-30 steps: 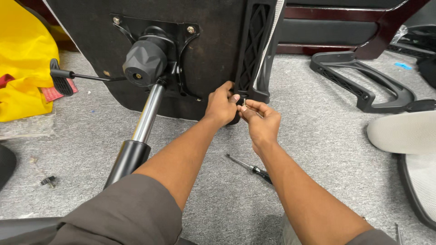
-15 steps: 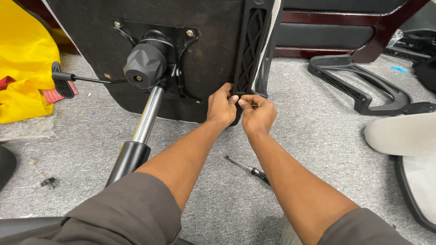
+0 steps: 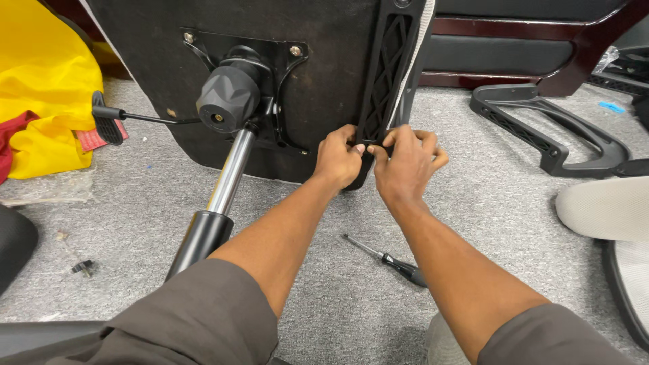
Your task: The person assembles an office chair by attaching the base to the seat and then securing the backrest frame to the seat using a screwdriver and screws. The person works on the floor, flipping the chair to access the underside and tightening fasteners.
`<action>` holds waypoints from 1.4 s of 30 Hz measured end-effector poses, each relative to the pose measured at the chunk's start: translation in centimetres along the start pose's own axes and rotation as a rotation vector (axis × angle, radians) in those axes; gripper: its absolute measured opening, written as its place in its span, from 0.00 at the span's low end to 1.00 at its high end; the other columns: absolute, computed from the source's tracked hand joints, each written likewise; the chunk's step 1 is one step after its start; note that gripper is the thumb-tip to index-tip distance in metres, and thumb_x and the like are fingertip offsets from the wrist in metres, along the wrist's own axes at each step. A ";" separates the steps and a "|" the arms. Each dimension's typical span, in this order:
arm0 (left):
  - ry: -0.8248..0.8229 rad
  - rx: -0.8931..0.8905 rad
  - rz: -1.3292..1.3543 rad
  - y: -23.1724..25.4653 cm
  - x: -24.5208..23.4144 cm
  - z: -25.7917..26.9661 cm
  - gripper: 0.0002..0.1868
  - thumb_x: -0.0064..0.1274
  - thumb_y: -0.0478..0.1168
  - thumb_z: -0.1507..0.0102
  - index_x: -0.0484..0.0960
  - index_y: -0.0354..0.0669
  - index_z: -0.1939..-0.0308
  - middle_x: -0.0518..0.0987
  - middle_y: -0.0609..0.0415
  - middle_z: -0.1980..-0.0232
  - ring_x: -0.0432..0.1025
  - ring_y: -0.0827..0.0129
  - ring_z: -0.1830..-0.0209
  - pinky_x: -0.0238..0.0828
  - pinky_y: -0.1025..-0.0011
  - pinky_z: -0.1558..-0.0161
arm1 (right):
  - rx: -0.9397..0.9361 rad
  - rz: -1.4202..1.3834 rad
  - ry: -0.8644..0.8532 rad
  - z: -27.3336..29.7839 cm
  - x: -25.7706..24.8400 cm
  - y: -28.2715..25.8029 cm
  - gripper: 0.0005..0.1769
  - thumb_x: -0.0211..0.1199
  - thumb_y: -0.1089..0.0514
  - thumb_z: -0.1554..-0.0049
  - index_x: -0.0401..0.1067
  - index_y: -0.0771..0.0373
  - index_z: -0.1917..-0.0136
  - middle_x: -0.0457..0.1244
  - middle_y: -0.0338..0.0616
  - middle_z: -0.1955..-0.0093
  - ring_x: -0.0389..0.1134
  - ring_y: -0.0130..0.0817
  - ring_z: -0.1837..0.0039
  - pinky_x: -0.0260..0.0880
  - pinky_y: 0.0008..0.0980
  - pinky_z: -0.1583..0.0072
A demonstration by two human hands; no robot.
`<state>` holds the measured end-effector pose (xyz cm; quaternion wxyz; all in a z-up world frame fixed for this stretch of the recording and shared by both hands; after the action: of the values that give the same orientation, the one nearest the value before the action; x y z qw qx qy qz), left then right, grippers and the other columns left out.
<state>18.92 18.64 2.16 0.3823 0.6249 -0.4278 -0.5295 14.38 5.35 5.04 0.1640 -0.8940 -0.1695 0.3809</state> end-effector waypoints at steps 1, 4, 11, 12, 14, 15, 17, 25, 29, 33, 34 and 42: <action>-0.008 -0.015 0.021 -0.1 0.0 -0.1 0.17 0.53 0.34 0.36 0.80 0.41 0.42 0.84 0.48 0.51 0.80 0.63 0.53 0.74 0.65 0.50 | -0.007 -0.011 -0.050 -0.4 0.2 0.2 0.15 0.76 0.54 0.49 0.70 0.58 0.56 0.65 0.39 0.54 0.59 0.41 0.40 0.45 0.48 0.37; -0.048 -0.035 0.131 -0.5 0.2 -0.2 0.18 0.52 0.33 0.36 0.79 0.39 0.42 0.84 0.49 0.49 0.79 0.65 0.51 0.74 0.67 0.47 | -0.035 -0.054 -0.189 -1.6 0.4 0.9 0.21 0.76 0.53 0.50 0.67 0.60 0.52 0.67 0.42 0.56 0.65 0.43 0.47 0.50 0.48 0.38; -0.128 -0.100 0.324 -1.3 1.1 -0.7 0.18 0.52 0.34 0.34 0.77 0.38 0.40 0.83 0.50 0.47 0.78 0.69 0.48 0.74 0.70 0.44 | -0.021 -0.093 -0.376 -3.7 0.7 1.9 0.25 0.78 0.52 0.52 0.73 0.69 0.49 0.69 0.55 0.52 0.74 0.48 0.50 0.74 0.41 0.46; -0.118 -0.074 0.297 -1.2 1.0 -0.6 0.18 0.54 0.33 0.35 0.78 0.37 0.41 0.84 0.50 0.48 0.79 0.69 0.49 0.75 0.70 0.45 | -0.005 -0.071 -0.389 -3.6 0.9 2.0 0.24 0.78 0.52 0.51 0.75 0.70 0.49 0.69 0.57 0.52 0.74 0.47 0.50 0.75 0.40 0.47; -0.096 -0.017 0.240 -0.7 0.7 -0.5 0.18 0.56 0.31 0.38 0.79 0.35 0.43 0.85 0.49 0.50 0.81 0.68 0.51 0.77 0.71 0.46 | 0.043 -0.190 -0.349 -3.5 0.8 2.1 0.23 0.78 0.54 0.52 0.75 0.69 0.50 0.71 0.54 0.52 0.75 0.43 0.48 0.75 0.38 0.45; -0.058 -0.028 0.223 -0.7 0.4 -0.4 0.19 0.57 0.32 0.38 0.79 0.36 0.43 0.85 0.50 0.50 0.80 0.69 0.52 0.77 0.71 0.47 | 0.066 -0.248 -0.335 -3.3 0.9 2.1 0.22 0.78 0.55 0.53 0.76 0.69 0.51 0.72 0.52 0.52 0.75 0.41 0.47 0.75 0.38 0.44; 0.016 -0.049 0.190 -0.6 0.0 -0.1 0.19 0.59 0.32 0.38 0.79 0.37 0.43 0.85 0.53 0.51 0.80 0.71 0.53 0.77 0.72 0.50 | 0.105 -0.261 -0.308 -3.0 0.9 2.2 0.21 0.78 0.57 0.54 0.76 0.68 0.51 0.71 0.50 0.52 0.75 0.39 0.48 0.76 0.36 0.44; 0.003 -0.183 0.469 -2.0 1.9 -0.9 0.19 0.55 0.28 0.38 0.76 0.35 0.42 0.84 0.52 0.55 0.75 0.75 0.64 0.75 0.71 0.54 | 0.145 -0.335 -0.268 -2.7 1.0 2.2 0.20 0.79 0.58 0.55 0.75 0.65 0.52 0.72 0.44 0.54 0.75 0.32 0.50 0.76 0.32 0.46; -0.043 -0.231 0.573 -3.0 2.3 -1.5 0.20 0.55 0.28 0.38 0.76 0.34 0.41 0.83 0.53 0.59 0.70 0.77 0.68 0.72 0.75 0.48 | 0.136 -0.264 -0.322 -3.2 0.9 2.3 0.21 0.80 0.55 0.55 0.74 0.65 0.54 0.71 0.44 0.56 0.74 0.33 0.52 0.75 0.33 0.48; -0.121 -0.257 0.483 -3.0 1.8 -1.3 0.21 0.55 0.31 0.37 0.74 0.37 0.39 0.82 0.54 0.58 0.70 0.77 0.68 0.68 0.72 0.45 | 0.072 -0.265 -0.336 -3.4 0.8 2.2 0.22 0.81 0.54 0.55 0.73 0.65 0.54 0.71 0.45 0.56 0.73 0.33 0.51 0.74 0.35 0.47; -0.148 -0.270 0.433 -3.0 1.5 -1.3 0.21 0.55 0.32 0.36 0.74 0.38 0.38 0.82 0.54 0.58 0.70 0.77 0.68 0.66 0.72 0.44 | 0.091 -0.275 -0.341 -3.3 0.9 2.3 0.22 0.81 0.54 0.55 0.73 0.65 0.54 0.71 0.45 0.55 0.73 0.34 0.50 0.74 0.36 0.47; -0.140 -0.054 0.320 -1.0 1.0 0.0 0.25 0.58 0.33 0.38 0.72 0.35 0.37 0.84 0.51 0.52 0.79 0.73 0.56 0.77 0.69 0.47 | 0.129 -0.322 -0.369 -2.8 1.2 2.8 0.27 0.83 0.54 0.58 0.72 0.65 0.50 0.70 0.46 0.52 0.73 0.36 0.46 0.73 0.37 0.43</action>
<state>19.15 18.02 0.90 0.4475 0.5000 -0.5329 -0.5155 17.77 2.91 4.95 0.2454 -0.7585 -0.3122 0.5168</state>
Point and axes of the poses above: each hand's wrist, its own z-axis away from the middle knuckle, its own x-axis out of the palm, y = z × x, the point moved 6 cm from there along -z, towards the middle knuckle
